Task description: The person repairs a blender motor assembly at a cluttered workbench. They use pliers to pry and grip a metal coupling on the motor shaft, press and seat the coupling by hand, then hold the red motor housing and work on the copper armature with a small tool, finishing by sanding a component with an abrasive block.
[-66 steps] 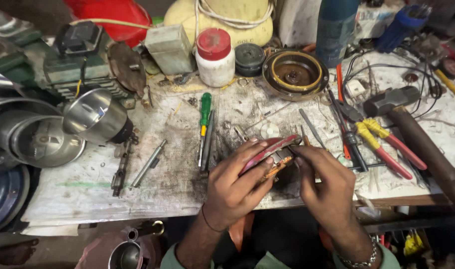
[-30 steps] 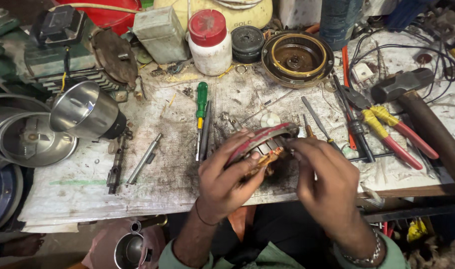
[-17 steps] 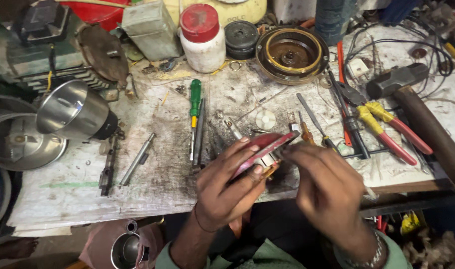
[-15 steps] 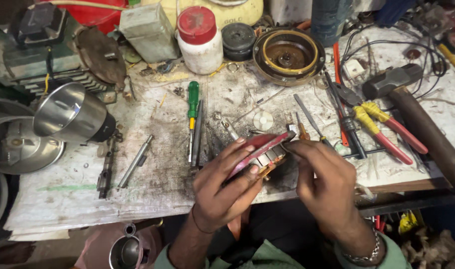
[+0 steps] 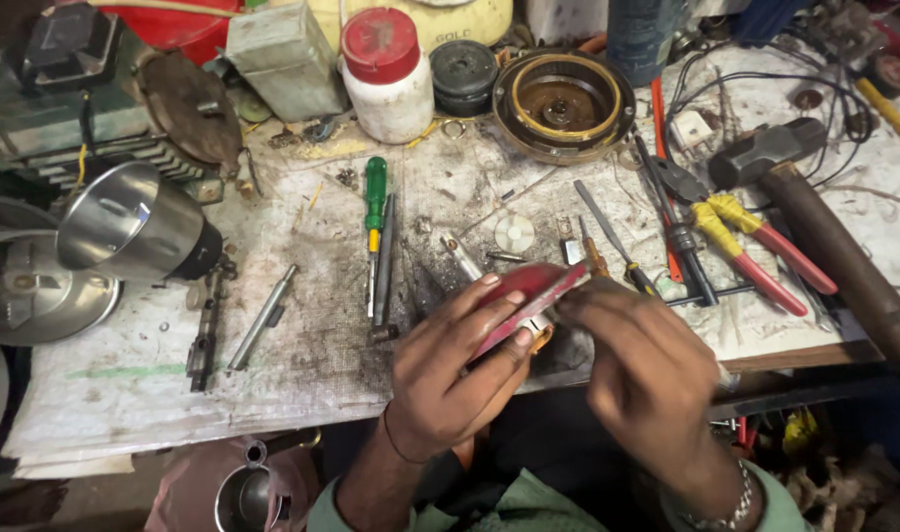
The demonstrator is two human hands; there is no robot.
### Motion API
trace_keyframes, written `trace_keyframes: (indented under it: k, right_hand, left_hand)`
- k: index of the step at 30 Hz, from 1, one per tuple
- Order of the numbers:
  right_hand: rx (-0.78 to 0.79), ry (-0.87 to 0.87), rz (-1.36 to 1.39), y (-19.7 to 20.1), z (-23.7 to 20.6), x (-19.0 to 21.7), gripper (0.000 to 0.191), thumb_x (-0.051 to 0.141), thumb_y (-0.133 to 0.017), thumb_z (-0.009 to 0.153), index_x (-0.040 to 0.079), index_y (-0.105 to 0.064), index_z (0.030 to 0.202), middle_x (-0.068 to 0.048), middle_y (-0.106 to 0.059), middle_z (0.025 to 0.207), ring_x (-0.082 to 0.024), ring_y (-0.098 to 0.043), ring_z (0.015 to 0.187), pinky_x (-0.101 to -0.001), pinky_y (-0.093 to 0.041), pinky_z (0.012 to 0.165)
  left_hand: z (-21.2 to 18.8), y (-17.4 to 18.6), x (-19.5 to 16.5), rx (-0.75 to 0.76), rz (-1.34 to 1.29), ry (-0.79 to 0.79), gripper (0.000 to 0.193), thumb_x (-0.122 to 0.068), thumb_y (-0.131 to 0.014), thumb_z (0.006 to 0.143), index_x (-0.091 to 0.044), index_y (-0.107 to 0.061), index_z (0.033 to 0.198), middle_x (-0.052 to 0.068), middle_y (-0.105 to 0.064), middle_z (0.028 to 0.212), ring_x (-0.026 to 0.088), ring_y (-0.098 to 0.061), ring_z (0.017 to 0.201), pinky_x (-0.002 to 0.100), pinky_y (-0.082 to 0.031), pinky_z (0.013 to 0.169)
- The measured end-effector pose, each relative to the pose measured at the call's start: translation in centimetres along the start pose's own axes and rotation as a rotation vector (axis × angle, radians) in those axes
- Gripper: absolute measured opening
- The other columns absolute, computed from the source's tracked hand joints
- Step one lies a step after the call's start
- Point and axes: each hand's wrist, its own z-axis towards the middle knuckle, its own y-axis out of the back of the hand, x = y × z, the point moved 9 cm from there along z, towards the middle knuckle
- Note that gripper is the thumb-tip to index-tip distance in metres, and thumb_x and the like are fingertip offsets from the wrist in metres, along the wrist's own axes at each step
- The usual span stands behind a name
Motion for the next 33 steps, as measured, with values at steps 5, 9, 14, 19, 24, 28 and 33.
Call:
trace_keyframes:
  k: [5,9,14,19,24,28,33]
  right_hand:
    - [-0.03,0.041,-0.013,0.6,-0.3,0.7,0.039,-0.019,-0.057,0.069,-0.003,-0.069,0.102,-0.017,-0.072,0.103,-0.034,-0.074,0.102,-0.0408,-0.058,0.09]
    - [-0.019,0.02,0.007,0.5,-0.7,0.2,0.037,-0.02,-0.06,0.07,-0.005,-0.068,0.103,-0.018,-0.071,0.104,-0.035,-0.073,0.101,-0.0396,-0.058,0.088]
    - [-0.055,0.055,-0.027,0.7,-1.7,0.3,0.042,-0.021,-0.058,0.069,0.0,-0.07,0.104,-0.016,-0.072,0.101,-0.033,-0.074,0.1,-0.0393,-0.058,0.091]
    - [-0.044,-0.155,0.078,-0.6,-1.8,-2.8,0.038,-0.022,-0.058,0.079,-0.002,-0.069,0.109,-0.016,-0.073,0.104,-0.028,-0.075,0.095,-0.0329,-0.057,0.083]
    - [-0.056,-0.211,0.125,-1.1,-1.9,-3.5,0.034,-0.021,-0.059,0.084,-0.004,-0.069,0.11,-0.016,-0.073,0.105,-0.027,-0.075,0.094,-0.0312,-0.056,0.082]
    - [-0.07,0.007,0.075,-0.3,-1.5,-0.5,0.035,-0.021,-0.059,0.079,-0.003,-0.068,0.107,-0.016,-0.072,0.105,-0.03,-0.074,0.101,-0.0357,-0.058,0.09]
    - [-0.076,-0.019,0.041,0.0,-0.8,-0.1,0.038,-0.023,-0.056,0.077,-0.004,-0.069,0.106,-0.017,-0.073,0.105,-0.031,-0.074,0.101,-0.0368,-0.058,0.089]
  left_hand:
    - [0.2,-0.2,-0.2,0.039,0.023,-0.01,0.021,-0.004,-0.086,0.085,-0.003,-0.075,0.104,0.017,-0.069,0.122,0.04,-0.07,0.119,0.047,-0.064,0.099]
    - [0.3,-0.4,-0.6,0.061,0.01,-0.032,0.023,-0.006,-0.085,0.086,0.0,-0.076,0.107,0.018,-0.068,0.124,0.04,-0.069,0.12,0.048,-0.062,0.1]
    - [0.6,-0.6,-0.7,0.038,0.018,-0.064,0.021,-0.005,-0.086,0.087,-0.002,-0.074,0.104,0.016,-0.067,0.125,0.04,-0.069,0.12,0.048,-0.062,0.102]
    - [0.4,-0.2,0.0,0.007,0.021,-0.002,0.024,-0.009,-0.088,0.087,-0.001,-0.075,0.106,0.016,-0.067,0.125,0.038,-0.07,0.12,0.046,-0.062,0.102]
    - [0.0,-0.3,0.6,0.026,-0.019,0.032,0.027,-0.009,-0.087,0.081,0.0,-0.074,0.103,0.019,-0.067,0.125,0.041,-0.07,0.12,0.048,-0.061,0.103]
    - [-0.1,-0.1,0.4,0.005,-0.024,0.004,0.026,-0.007,-0.087,0.083,0.003,-0.073,0.103,0.021,-0.067,0.126,0.042,-0.069,0.121,0.049,-0.062,0.104]
    - [0.0,0.1,0.3,-0.022,-0.047,0.001,0.023,-0.006,-0.086,0.084,0.002,-0.074,0.102,0.02,-0.069,0.122,0.042,-0.07,0.119,0.049,-0.062,0.102]
